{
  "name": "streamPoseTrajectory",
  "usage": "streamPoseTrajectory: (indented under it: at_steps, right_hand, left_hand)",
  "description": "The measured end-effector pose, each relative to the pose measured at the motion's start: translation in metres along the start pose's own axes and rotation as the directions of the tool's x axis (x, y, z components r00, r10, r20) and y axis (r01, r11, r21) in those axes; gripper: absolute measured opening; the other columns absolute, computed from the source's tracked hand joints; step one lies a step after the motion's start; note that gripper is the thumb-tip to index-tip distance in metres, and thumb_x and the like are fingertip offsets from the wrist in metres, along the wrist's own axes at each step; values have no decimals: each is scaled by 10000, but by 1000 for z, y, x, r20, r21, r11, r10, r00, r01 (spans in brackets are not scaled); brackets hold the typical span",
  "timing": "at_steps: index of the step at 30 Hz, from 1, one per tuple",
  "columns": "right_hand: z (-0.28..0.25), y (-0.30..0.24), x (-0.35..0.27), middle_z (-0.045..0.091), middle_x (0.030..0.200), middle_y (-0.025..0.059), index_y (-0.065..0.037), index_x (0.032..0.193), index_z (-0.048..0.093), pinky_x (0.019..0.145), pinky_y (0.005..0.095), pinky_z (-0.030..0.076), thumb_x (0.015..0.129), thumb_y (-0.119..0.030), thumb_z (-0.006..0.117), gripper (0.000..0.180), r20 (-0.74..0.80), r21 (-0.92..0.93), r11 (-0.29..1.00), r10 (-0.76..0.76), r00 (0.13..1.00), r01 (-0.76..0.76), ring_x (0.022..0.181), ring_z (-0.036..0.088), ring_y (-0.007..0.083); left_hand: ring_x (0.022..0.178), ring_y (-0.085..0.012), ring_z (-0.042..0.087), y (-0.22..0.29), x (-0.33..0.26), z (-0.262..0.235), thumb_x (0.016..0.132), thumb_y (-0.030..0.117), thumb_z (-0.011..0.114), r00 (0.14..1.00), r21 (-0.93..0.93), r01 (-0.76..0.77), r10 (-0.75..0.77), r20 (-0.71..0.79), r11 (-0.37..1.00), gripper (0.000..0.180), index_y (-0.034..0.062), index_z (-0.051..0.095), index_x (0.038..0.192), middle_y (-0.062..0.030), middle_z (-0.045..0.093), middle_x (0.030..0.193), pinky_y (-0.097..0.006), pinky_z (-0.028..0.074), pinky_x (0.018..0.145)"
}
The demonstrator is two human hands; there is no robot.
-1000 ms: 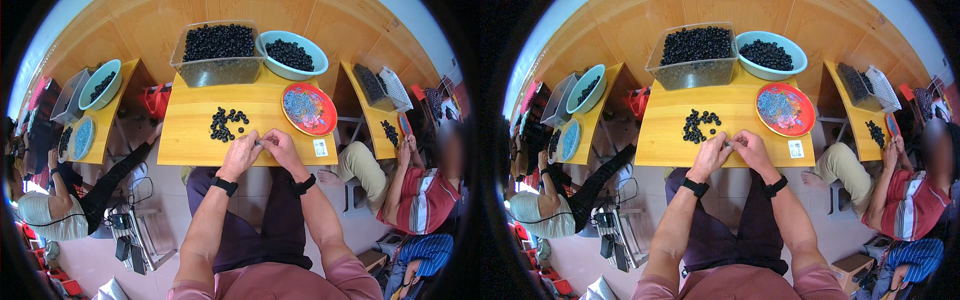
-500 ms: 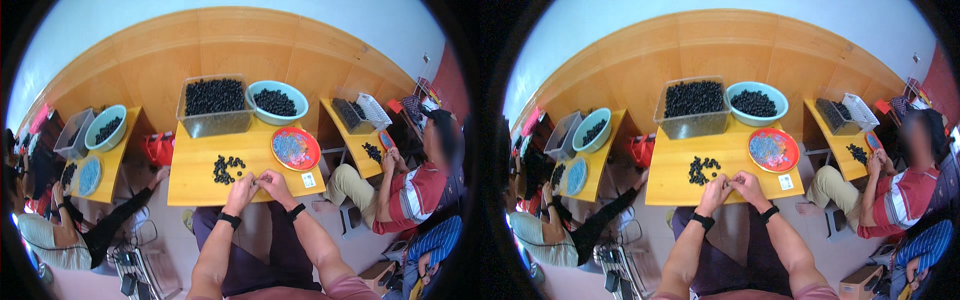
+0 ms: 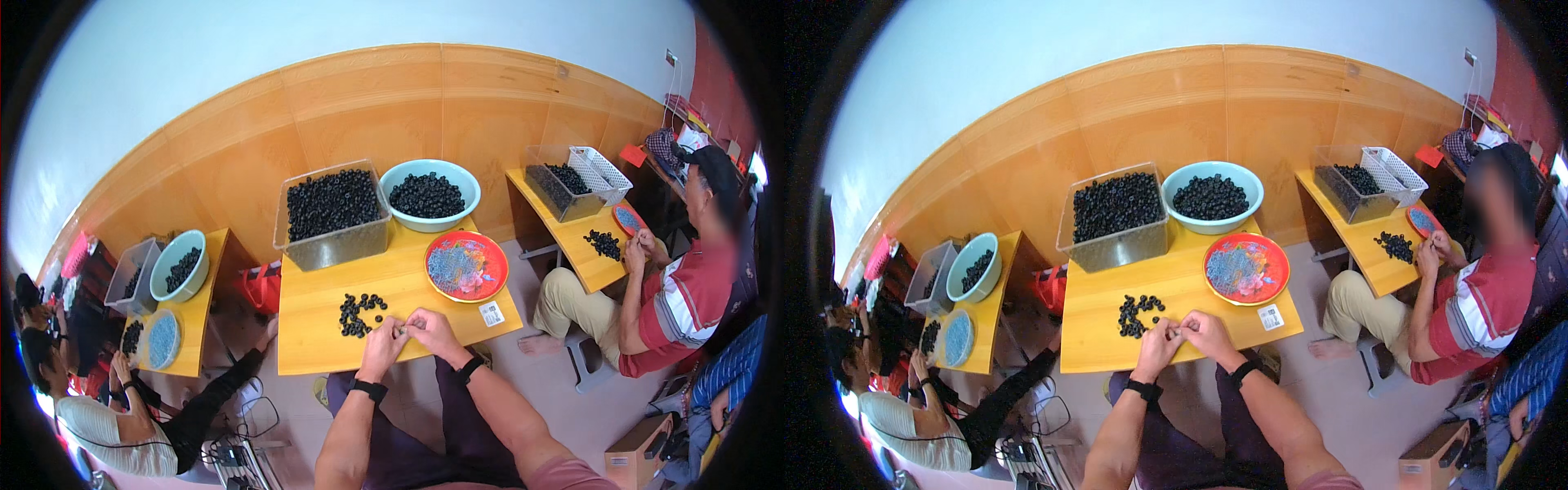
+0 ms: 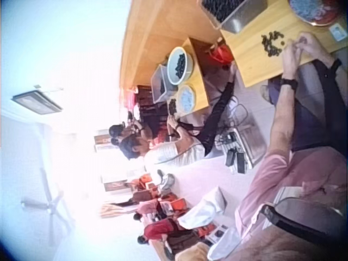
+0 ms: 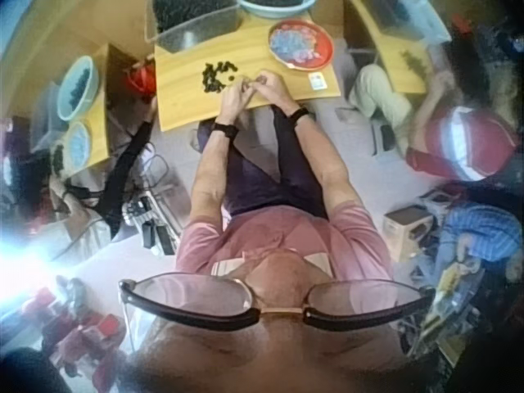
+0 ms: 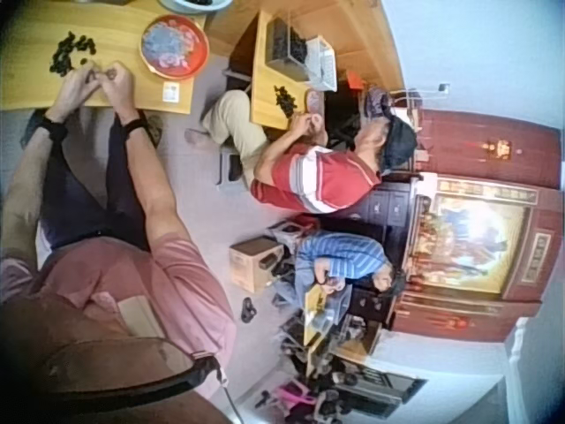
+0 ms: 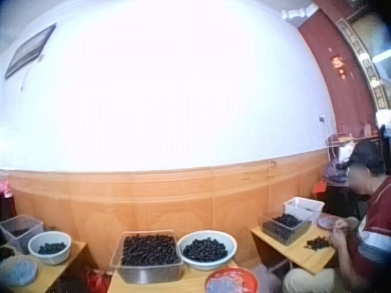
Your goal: Sorting black rubber gaskets into groups on a table.
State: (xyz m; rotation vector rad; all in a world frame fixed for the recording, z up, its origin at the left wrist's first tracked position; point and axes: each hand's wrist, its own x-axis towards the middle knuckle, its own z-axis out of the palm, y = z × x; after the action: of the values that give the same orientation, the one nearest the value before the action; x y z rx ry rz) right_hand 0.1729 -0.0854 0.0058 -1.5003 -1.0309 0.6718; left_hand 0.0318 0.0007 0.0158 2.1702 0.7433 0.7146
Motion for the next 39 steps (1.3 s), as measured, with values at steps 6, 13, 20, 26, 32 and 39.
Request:
streamPoseTrajectory:
  at_steps: [6,13,20,26,32,39]
  right_hand:
    - [0,-7,-2,737,834,104,19,921,675,710,313,566,864,-89,711,128,-14,-111,993,-42,999,41,766,718,160]
    - [-1,-8,-3,735,856,131,-6,950,671,716,364,560,880,-163,684,173,24,-153,988,-10,1000,13,788,727,253]
    - [-8,-21,-8,732,870,143,-15,957,671,726,399,554,891,-174,670,172,64,-173,985,11,998,0,804,719,298]
    - [-1,-9,-5,728,835,128,-4,941,667,686,357,557,884,-143,691,152,33,-95,994,-43,999,46,752,720,234]
    - [2,1,-4,723,815,101,12,937,666,672,310,552,881,-96,707,128,24,-83,995,-62,998,64,728,703,152]
    - [2,15,-5,712,821,68,23,979,681,717,289,555,888,-67,698,129,4,144,990,-1,1000,0,769,695,157]
  left_hand:
    - [644,-292,674,-3,0,0,841,206,790,1000,63,27,-26,-7,998,283,1,645,973,-149,659,713,-376,526,610]
    - [581,-189,648,-1,-3,3,815,159,803,996,73,91,-89,-29,993,256,2,646,941,-100,645,664,-324,523,582]
    - [641,-245,658,-5,-8,2,838,163,776,999,142,39,-41,10,989,215,16,643,923,-116,651,713,-352,525,608]
    - [636,-269,658,-6,-7,0,843,185,782,997,77,66,-68,24,995,253,16,643,972,-124,654,713,-361,524,602]
    - [646,-285,667,-6,-6,2,851,222,787,999,47,40,-40,8,998,286,17,645,990,-131,661,719,-382,525,607]
    - [686,-273,673,-1,-5,-6,840,187,804,997,-29,3,-1,74,1000,533,41,535,1276,-107,648,744,-382,529,637]
